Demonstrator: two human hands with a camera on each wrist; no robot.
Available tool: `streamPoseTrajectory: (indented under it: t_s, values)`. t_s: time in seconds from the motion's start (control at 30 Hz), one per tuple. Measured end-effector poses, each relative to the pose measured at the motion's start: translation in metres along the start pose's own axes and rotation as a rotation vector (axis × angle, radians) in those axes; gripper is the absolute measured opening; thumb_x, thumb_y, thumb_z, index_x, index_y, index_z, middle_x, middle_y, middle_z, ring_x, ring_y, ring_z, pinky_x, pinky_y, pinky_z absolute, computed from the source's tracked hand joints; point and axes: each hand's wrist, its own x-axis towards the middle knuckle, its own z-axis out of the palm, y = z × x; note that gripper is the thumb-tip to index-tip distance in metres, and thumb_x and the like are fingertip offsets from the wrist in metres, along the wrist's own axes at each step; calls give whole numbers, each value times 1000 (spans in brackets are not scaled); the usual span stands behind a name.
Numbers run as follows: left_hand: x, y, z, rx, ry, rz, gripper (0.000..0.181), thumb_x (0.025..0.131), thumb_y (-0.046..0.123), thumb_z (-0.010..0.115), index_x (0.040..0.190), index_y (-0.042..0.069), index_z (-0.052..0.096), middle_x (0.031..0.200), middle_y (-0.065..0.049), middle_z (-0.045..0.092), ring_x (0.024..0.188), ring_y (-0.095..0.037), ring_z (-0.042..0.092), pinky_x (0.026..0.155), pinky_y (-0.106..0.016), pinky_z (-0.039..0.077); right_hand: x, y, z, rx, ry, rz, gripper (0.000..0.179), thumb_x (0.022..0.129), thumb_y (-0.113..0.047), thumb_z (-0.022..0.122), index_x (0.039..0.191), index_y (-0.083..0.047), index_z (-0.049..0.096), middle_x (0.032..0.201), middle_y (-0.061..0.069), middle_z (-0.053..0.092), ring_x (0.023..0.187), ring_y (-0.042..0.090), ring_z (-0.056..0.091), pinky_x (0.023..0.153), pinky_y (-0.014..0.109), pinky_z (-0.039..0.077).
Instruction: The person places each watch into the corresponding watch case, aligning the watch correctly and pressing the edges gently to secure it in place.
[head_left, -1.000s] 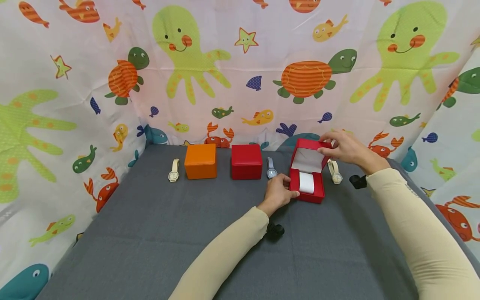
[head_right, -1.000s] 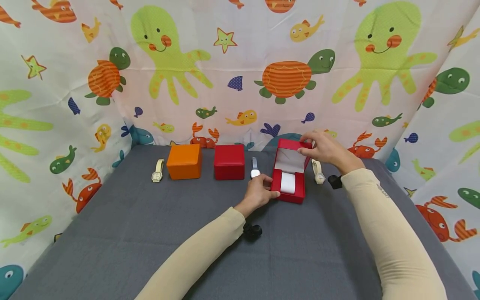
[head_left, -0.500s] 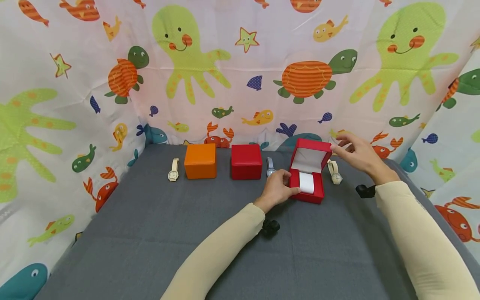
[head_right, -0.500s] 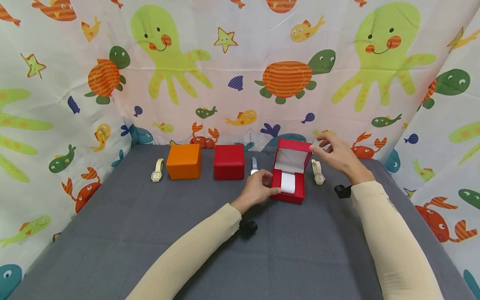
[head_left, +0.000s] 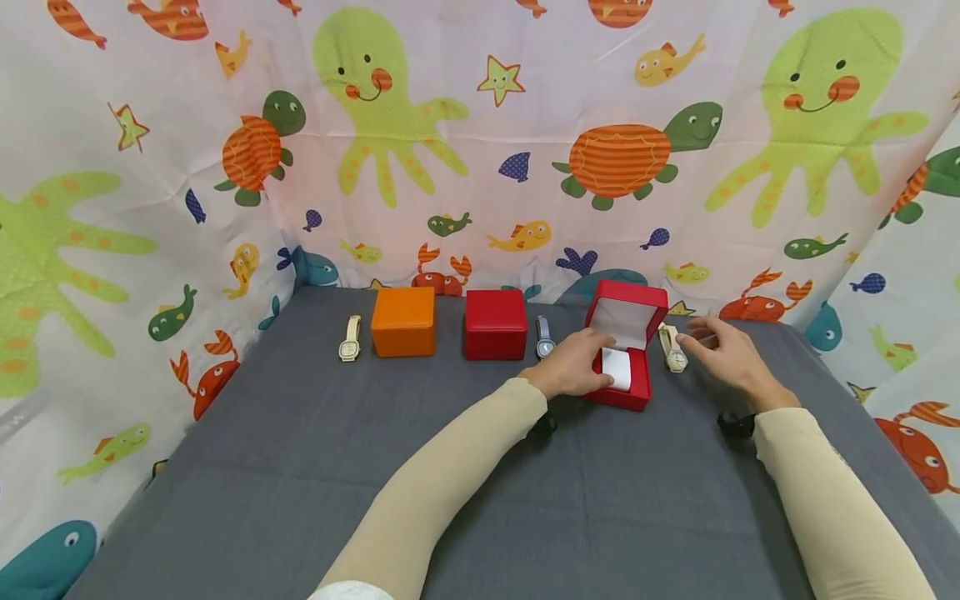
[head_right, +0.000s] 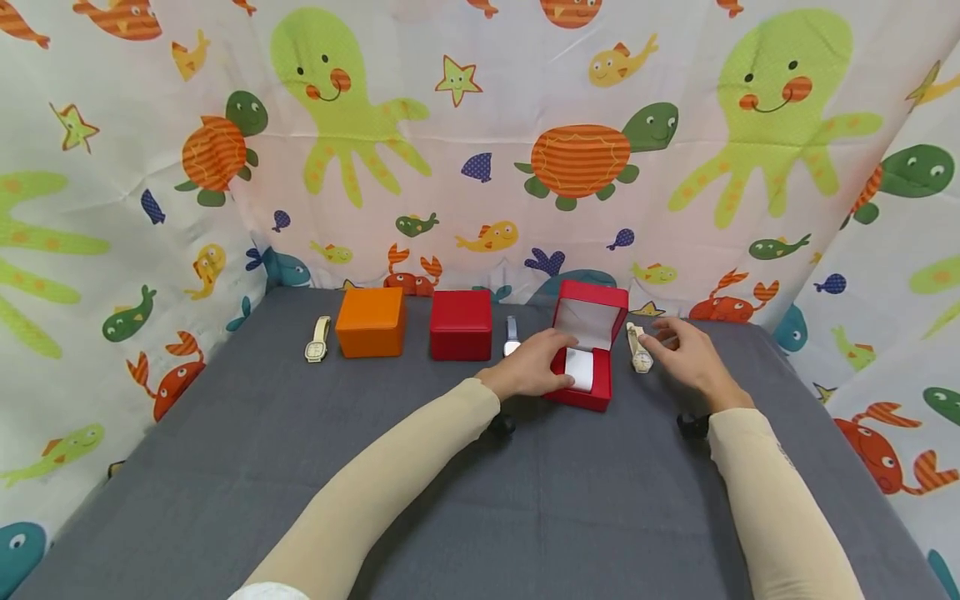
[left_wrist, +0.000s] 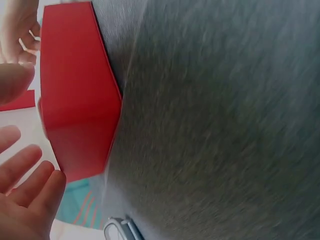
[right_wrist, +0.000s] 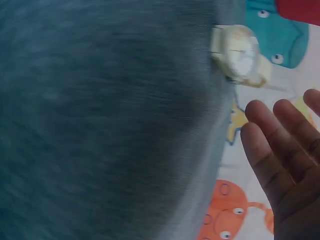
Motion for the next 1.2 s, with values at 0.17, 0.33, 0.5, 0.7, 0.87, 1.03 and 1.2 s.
streamPoseTrajectory:
  t_s: [0.17, 0.33, 0.5, 0.7, 0.87, 1.03, 1.2]
  values:
    - [9, 2, -3, 65, -69, 1, 69, 82, 36, 73, 143, 20, 44, 137, 4, 47, 118, -10, 43, 97, -25, 43, 2, 10, 7, -38, -46, 2, 62, 94, -48, 51, 129, 3, 47, 121, 28, 54, 103, 41, 56, 86, 58, 46]
    - [16, 7, -5, 121, -124, -11, 70, 80, 37, 73, 143, 24, 44, 136, 6, 48, 118, -11, 41, 98, -28, 41, 3, 12, 10, -44, -72, 21, 58, 94, -43, 54, 128, 3, 47, 122, 30, 53, 105, 43, 54, 88, 59, 44]
    - [22, 16, -9, 162, -183, -43, 67, 80, 37, 74, 140, 28, 47, 130, 7, 52, 112, -12, 41, 95, -30, 39, 2, 13, 8, -55, -97, 43, 48, 93, -34, 56, 125, 2, 48, 118, 29, 57, 104, 41, 56, 87, 58, 44]
    - [25, 18, -10, 151, -195, -110, 70, 78, 35, 76, 141, 29, 46, 130, 8, 51, 114, -13, 38, 96, -30, 37, 4, 14, 8, -52, -134, 53, 45, 91, -28, 60, 124, 1, 51, 111, 25, 60, 97, 36, 57, 81, 52, 46]
    - [23, 18, -10, 145, -193, -121, 74, 77, 35, 77, 143, 26, 43, 132, 8, 51, 114, -13, 38, 98, -30, 36, 6, 15, 9, -36, -164, 75, 47, 90, -30, 64, 124, 1, 51, 107, 23, 62, 91, 31, 57, 76, 44, 48]
    - [22, 19, -9, 169, -178, -81, 69, 78, 35, 76, 140, 24, 46, 131, 9, 52, 111, -12, 40, 98, -29, 35, 8, 12, 12, -17, -192, 95, 48, 90, -28, 65, 124, 3, 51, 106, 23, 61, 90, 31, 55, 76, 42, 48]
    - [21, 16, -5, 177, -135, -25, 67, 78, 35, 77, 137, 22, 47, 128, 7, 51, 110, -11, 44, 97, -30, 36, 10, 7, 14, -19, -179, 80, 41, 90, -22, 65, 121, 2, 53, 101, 20, 61, 88, 30, 53, 73, 38, 44]
